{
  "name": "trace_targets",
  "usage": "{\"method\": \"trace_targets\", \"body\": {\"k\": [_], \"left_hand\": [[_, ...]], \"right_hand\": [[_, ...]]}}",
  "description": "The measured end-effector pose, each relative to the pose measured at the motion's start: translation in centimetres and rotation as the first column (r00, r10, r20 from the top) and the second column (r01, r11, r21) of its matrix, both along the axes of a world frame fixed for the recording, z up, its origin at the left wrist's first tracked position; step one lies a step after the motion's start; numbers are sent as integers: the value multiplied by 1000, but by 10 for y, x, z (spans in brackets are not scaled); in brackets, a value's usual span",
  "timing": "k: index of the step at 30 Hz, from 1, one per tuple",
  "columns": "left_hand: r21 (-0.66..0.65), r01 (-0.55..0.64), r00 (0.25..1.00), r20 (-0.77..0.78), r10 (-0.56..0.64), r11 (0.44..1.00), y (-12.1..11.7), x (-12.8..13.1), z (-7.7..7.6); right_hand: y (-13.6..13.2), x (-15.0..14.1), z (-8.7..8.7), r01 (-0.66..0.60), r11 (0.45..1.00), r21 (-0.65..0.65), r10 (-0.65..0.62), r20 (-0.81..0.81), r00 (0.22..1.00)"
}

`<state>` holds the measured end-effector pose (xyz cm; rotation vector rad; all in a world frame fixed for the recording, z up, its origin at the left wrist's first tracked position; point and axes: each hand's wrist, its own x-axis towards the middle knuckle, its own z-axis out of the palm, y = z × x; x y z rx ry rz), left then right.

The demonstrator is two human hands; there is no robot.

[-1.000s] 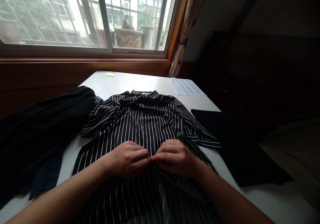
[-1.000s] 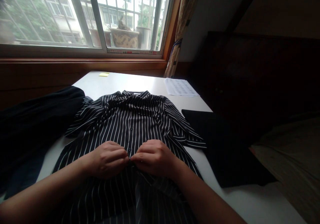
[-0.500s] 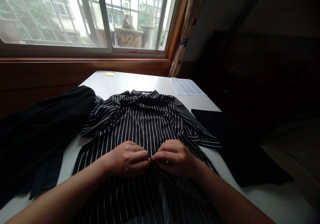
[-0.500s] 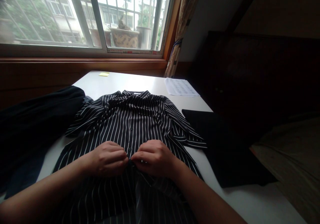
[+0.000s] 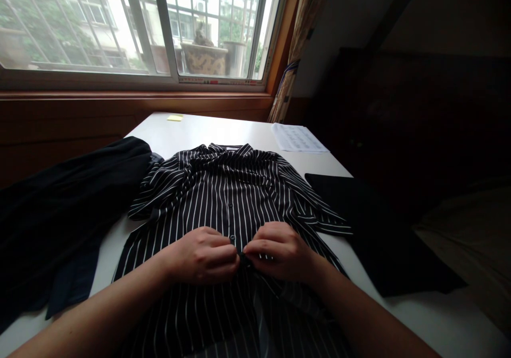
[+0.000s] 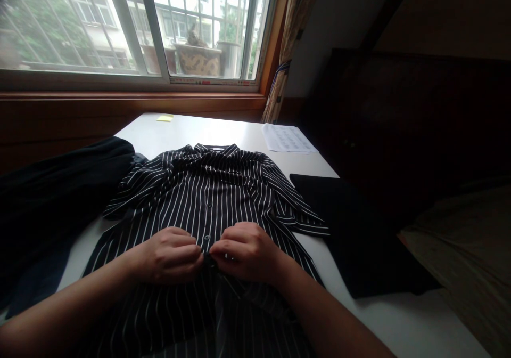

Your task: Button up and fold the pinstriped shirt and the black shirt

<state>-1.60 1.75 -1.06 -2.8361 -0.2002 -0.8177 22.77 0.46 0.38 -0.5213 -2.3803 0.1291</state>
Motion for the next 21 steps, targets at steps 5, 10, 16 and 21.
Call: {"method": "trace_targets", "body": {"k": [5,10,16,21], "left_hand": [[21,27,999,19,-28,999,0,0,2],[-24,33,998,54,-32,999,2,-1,3],[-130,-43,998,44,49,991,8,0,-1],[-304,-130,990,-88,108,944,16,4,-6]], "right_hand": [[0,2,0,-17,998,-58,15,-29,999],[2,6,2,-35,986,-162,27,-52,998],[2,8,0,-17,982,-187,13,-25,1000],[3,8,-1,-4,978,-208,11,33,999]]}}
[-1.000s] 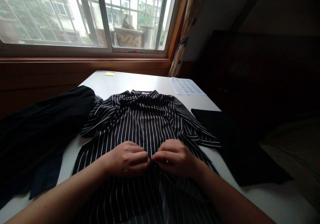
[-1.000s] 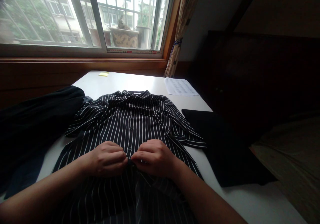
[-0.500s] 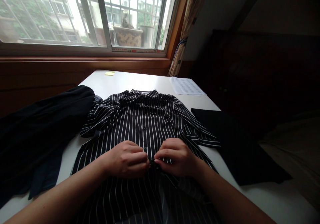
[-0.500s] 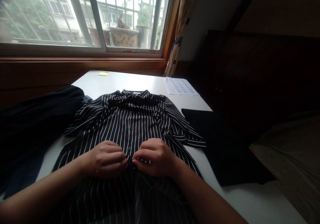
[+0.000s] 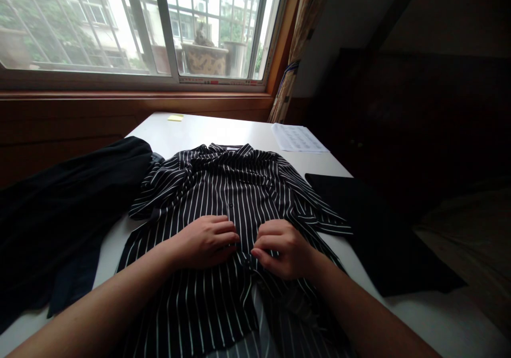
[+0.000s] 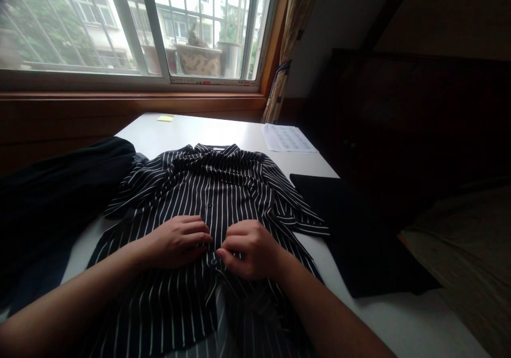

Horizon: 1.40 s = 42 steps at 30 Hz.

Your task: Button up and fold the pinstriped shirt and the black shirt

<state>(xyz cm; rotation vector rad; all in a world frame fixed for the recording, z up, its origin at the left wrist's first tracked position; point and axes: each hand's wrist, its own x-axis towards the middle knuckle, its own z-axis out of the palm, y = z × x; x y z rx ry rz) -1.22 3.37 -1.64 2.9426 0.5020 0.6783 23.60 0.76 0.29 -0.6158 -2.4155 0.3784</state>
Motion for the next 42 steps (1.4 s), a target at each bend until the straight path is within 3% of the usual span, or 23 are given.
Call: {"method": "trace_targets", "body": {"k": [4,9,13,17,21,24,35,42], "left_hand": [[-84,-47,999,0,47,995,6,-1,-7],[-99,-100,995,-3,100,990,9,-2,-12],[-78,-239,971,-25,238,968,13,-5,-14],[-35,-417,906,-95,413,908,21,-12,-22],[2,-585,802,-144,579,811,25,-18,-32],[18,-651,746,-167,644,759,24,-19,-33],[32,-500,841,-220,494,866,9,-13,-3],[-29,-299,948,-119,294,954,5,-5,-4]], "right_hand": [[3,0,-4,15,1000,-5,-14,64,998],[10,2,-14,51,999,-2,-50,154,987],[18,3,-21,95,995,-38,-86,194,977],[23,4,-25,169,982,-82,-158,132,979],[28,8,-29,277,958,-77,-265,140,954],[30,9,-31,299,951,-83,-282,171,944],[26,8,-38,330,942,-68,-317,156,936],[25,5,-43,342,939,-41,-329,189,925]]}}
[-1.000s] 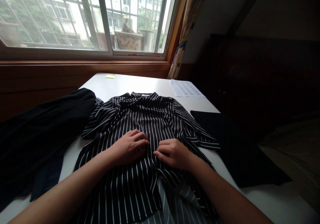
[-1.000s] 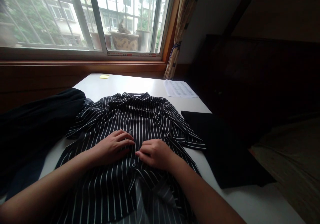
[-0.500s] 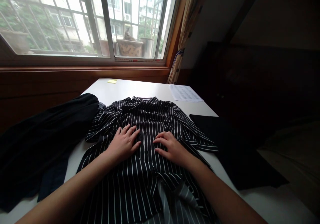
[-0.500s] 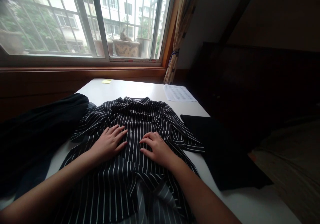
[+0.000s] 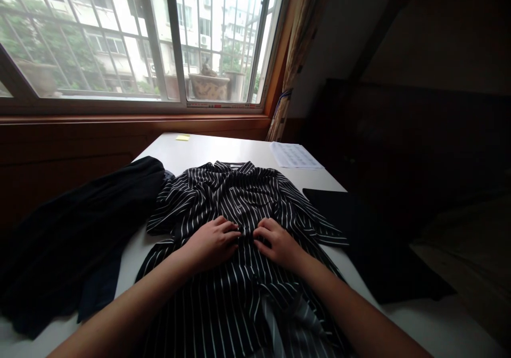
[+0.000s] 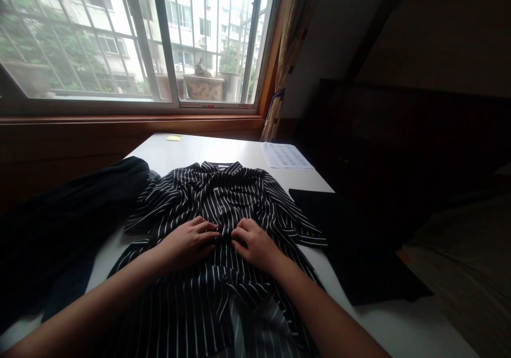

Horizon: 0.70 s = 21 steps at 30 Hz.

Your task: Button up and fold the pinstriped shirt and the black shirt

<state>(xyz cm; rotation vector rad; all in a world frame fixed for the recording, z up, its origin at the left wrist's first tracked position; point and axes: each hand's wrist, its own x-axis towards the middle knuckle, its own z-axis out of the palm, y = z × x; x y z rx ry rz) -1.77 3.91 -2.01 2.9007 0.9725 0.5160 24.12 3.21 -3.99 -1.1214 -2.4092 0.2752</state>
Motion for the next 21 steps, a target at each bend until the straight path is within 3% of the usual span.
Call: {"method": "trace_targets", "body": {"k": [8,12,14,17,21], "left_hand": [[-197,273,950,210,-231,942,-17,14,2],[-170,253,949,234,-210,952,-16,14,5],[-110,149,964,239,-120,983,-7,6,8],[-6,-139,964,226,137,990,13,-15,17],[88,-499,859,185,478,862,38,-55,25]], "right_hand": [[-26,28,8,71,996,-59,-50,301,952],[-42,46,21,79,991,-109,-26,426,904],[-47,53,30,74,990,-121,-5,491,871],[-51,62,41,70,986,-154,27,554,832],[-49,70,55,104,970,-218,36,558,829]]}}
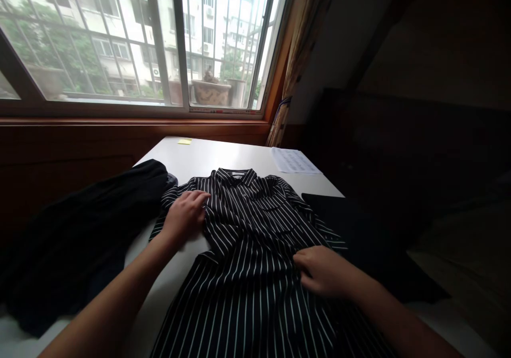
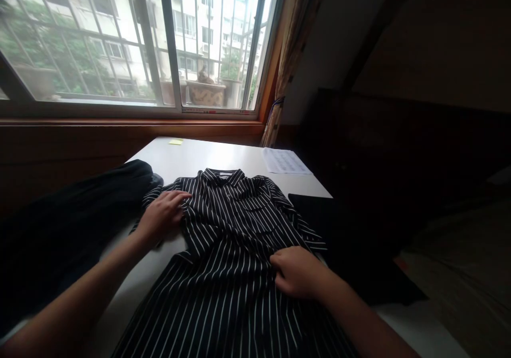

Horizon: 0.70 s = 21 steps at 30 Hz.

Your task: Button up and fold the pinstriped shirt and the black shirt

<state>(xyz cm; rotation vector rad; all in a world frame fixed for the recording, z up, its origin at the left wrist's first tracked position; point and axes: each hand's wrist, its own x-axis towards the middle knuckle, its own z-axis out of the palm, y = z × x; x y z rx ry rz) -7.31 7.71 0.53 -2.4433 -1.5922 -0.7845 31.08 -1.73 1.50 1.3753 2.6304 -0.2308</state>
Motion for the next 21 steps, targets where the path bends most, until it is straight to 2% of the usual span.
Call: {"method": "trace_targets", "body": {"k": [3,5,8,11,13,15,18,21], "left_hand": [[-12,-218,975,-54,217,976,11,-25,-2],[-62,-319,946,-85,313,946,15,-35,-6],[-167,-405,913,-134,386,899,15,-40,-12],[-236,-427,903,-168,396,873,15,-41,-17],[-254,-413,910,-152,385,875,17,-43,-21],[-273,-353,935,-72,347,895,21,-46,-24],[-320,-200,954,150,258,926,29,-50,-27],[-382,-34,881,426,208,924,32,-46,-25]], "right_hand": [[7,-4,12,4,999,-40,-6,-37,999],[13,-13,21,-4,1000,-18,3,-80,997],[24,-36,28,-9,997,76,20,-149,989],[33,-66,26,-19,987,158,56,-231,971],[38,-88,22,-46,981,187,103,-310,945],[41,-111,15,-84,975,205,161,-394,905],[46,-143,5,-128,968,214,221,-497,839],[51,-169,-7,-125,968,219,232,-576,784]]}}
